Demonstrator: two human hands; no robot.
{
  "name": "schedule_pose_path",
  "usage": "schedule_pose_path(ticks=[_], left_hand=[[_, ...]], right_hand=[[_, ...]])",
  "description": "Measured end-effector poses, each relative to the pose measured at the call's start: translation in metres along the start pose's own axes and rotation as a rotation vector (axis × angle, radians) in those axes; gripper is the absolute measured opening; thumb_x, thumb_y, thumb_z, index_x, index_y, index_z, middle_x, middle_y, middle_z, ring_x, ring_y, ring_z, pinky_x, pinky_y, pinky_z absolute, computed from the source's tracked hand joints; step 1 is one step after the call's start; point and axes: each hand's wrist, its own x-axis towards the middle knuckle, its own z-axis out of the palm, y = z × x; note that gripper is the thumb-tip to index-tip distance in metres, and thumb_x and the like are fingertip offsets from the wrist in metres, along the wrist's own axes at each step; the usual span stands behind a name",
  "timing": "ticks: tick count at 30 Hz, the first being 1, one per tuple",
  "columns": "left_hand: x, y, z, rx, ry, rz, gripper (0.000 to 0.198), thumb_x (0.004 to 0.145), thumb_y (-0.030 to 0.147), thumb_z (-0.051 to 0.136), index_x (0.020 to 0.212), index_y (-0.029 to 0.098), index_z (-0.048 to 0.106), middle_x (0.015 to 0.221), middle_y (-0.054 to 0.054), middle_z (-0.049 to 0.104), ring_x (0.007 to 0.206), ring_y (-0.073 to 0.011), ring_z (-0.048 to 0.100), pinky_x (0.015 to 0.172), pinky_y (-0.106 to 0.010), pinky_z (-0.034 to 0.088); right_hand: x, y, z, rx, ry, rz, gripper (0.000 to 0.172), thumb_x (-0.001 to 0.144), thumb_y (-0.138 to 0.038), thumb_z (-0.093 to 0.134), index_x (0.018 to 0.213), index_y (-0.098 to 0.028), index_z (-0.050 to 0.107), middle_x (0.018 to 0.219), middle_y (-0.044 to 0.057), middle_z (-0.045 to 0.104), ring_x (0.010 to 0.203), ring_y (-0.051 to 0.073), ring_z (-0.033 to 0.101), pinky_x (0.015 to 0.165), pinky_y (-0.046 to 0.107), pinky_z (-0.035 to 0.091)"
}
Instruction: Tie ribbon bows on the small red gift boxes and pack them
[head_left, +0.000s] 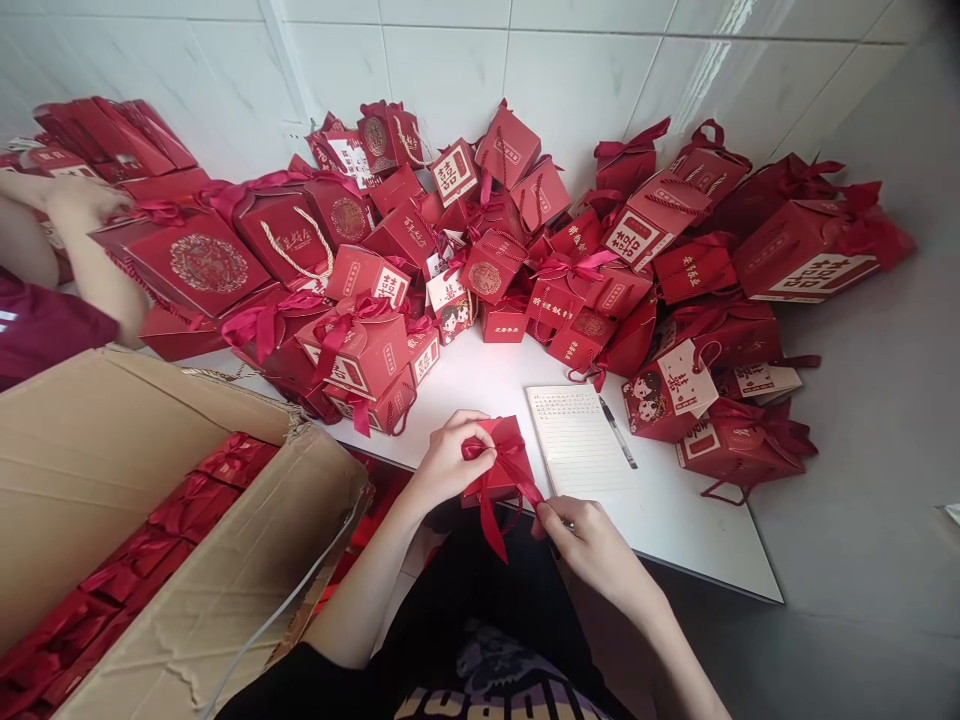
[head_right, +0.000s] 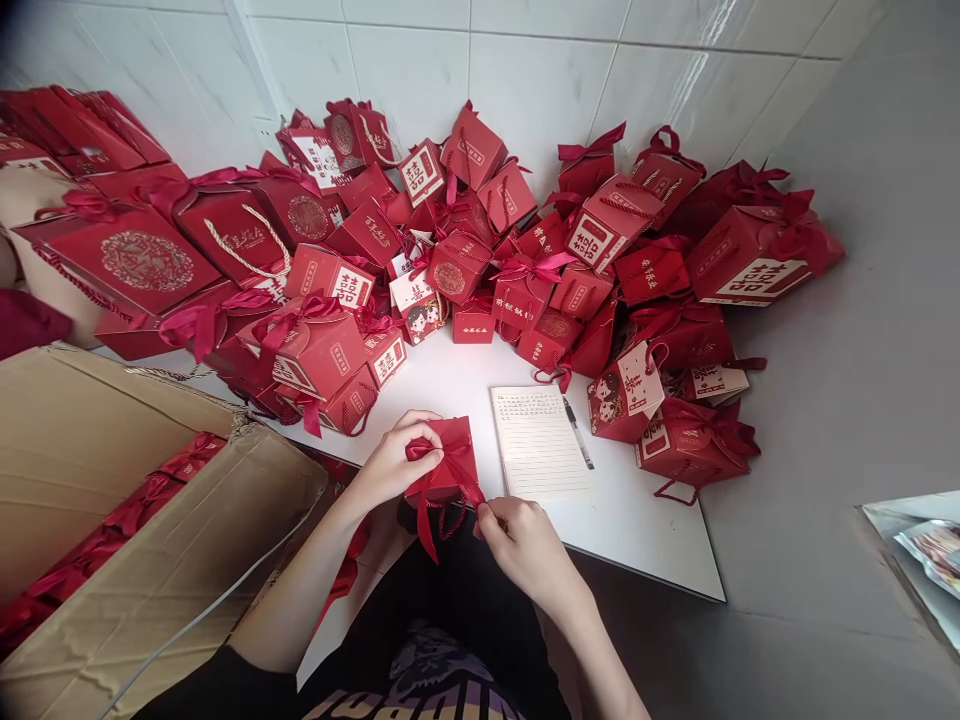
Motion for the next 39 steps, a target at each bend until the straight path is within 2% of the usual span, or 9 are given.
schedule_pose_path(ticks=[3, 6, 9, 11, 15, 20, 28, 33, 39], left_hand=[[-0.002, -0.002, -0.001, -0.043, -0.002, 0.049, 0.005, 0.075, 0.023, 0.057, 0.077, 0.021, 0.06, 0.118, -0.005, 0.055, 0.116, -0.0216, 0.051, 0.101, -0.036, 0.038], [-0.006, -0.007, -0.001, -0.122, 0.128, 0.079, 0.021, 0.079, 0.027, 0.054, 0.1, 0.022, 0.055, 0.125, -0.006, 0.049, 0.123, -0.0209, 0.043, 0.103, -0.037, 0.034], [-0.014, -0.012, -0.001, -0.084, 0.325, 0.029, 0.023, 0.081, 0.028, 0.049, 0.103, 0.022, 0.049, 0.117, -0.007, 0.051, 0.118, -0.0212, 0.045, 0.099, -0.038, 0.036], [-0.02, -0.011, -0.002, 0.024, 0.369, 0.01, 0.016, 0.08, 0.028, 0.051, 0.094, 0.021, 0.05, 0.104, -0.006, 0.052, 0.108, -0.0217, 0.049, 0.096, -0.039, 0.037], [-0.026, -0.004, -0.004, 0.149, 0.309, 0.004, 0.007, 0.079, 0.027, 0.054, 0.082, 0.021, 0.052, 0.091, -0.003, 0.05, 0.095, -0.0204, 0.051, 0.09, -0.037, 0.039], [-0.026, 0.0, -0.008, 0.067, 0.237, -0.028, 0.01, 0.084, 0.027, 0.049, 0.077, 0.02, 0.05, 0.082, -0.001, 0.051, 0.077, -0.0145, 0.053, 0.075, -0.028, 0.045], [-0.03, 0.001, -0.006, -0.011, 0.238, -0.129, 0.019, 0.086, 0.037, 0.047, 0.078, 0.021, 0.048, 0.075, 0.001, 0.057, 0.07, -0.0141, 0.057, 0.067, -0.027, 0.046], [-0.026, -0.005, 0.001, -0.213, 0.273, -0.1, 0.01, 0.085, 0.03, 0.047, 0.081, 0.02, 0.046, 0.074, 0.002, 0.054, 0.068, -0.011, 0.055, 0.065, -0.023, 0.046], [-0.023, -0.011, 0.005, -0.219, 0.312, -0.092, 0.007, 0.084, 0.026, 0.044, 0.08, 0.021, 0.04, 0.07, 0.004, 0.047, 0.062, -0.0095, 0.05, 0.06, -0.021, 0.043]], right_hand=[[0.012, 0.001, -0.01, 0.055, 0.113, 0.022, 0.041, 0.088, -0.048, 0.037, 0.061, -0.02, 0.048, 0.057, 0.0, 0.053, 0.055, 0.014, 0.048, 0.055, 0.026, 0.036], [0.034, -0.002, -0.015, 0.07, 0.317, 0.057, 0.044, 0.086, -0.057, 0.036, 0.063, -0.021, 0.044, 0.055, -0.002, 0.048, 0.053, 0.014, 0.045, 0.053, 0.025, 0.035], [0.057, -0.008, -0.013, 0.033, 0.314, 0.03, 0.049, 0.085, -0.062, 0.033, 0.057, -0.022, 0.038, 0.051, -0.002, 0.042, 0.049, 0.013, 0.04, 0.05, 0.025, 0.031], [0.068, -0.012, -0.009, 0.007, 0.283, 0.014, 0.051, 0.084, -0.062, 0.034, 0.052, -0.022, 0.033, 0.047, -0.003, 0.038, 0.047, 0.012, 0.037, 0.048, 0.025, 0.028], [0.075, -0.014, -0.001, 0.036, 0.252, 0.024, 0.05, 0.083, -0.059, 0.041, 0.051, -0.022, 0.033, 0.046, -0.004, 0.036, 0.045, 0.011, 0.033, 0.047, 0.025, 0.027], [0.072, -0.007, 0.004, 0.216, 0.241, -0.047, 0.04, 0.083, -0.052, 0.045, 0.059, -0.02, 0.042, 0.053, -0.005, 0.042, 0.05, 0.011, 0.037, 0.052, 0.024, 0.031], [0.068, 0.003, 0.016, 0.38, 0.302, -0.123, 0.035, 0.085, -0.048, 0.046, 0.064, -0.02, 0.041, 0.06, -0.004, 0.04, 0.058, 0.011, 0.039, 0.058, 0.024, 0.033], [0.07, 0.006, 0.023, 0.458, 0.333, -0.131, 0.036, 0.086, -0.049, 0.044, 0.064, -0.021, 0.04, 0.059, -0.005, 0.037, 0.057, 0.011, 0.036, 0.057, 0.024, 0.033], [0.072, 0.007, 0.025, 0.564, 0.376, -0.13, 0.037, 0.083, -0.051, 0.048, 0.063, -0.021, 0.039, 0.058, -0.005, 0.034, 0.055, 0.011, 0.033, 0.055, 0.024, 0.032]])
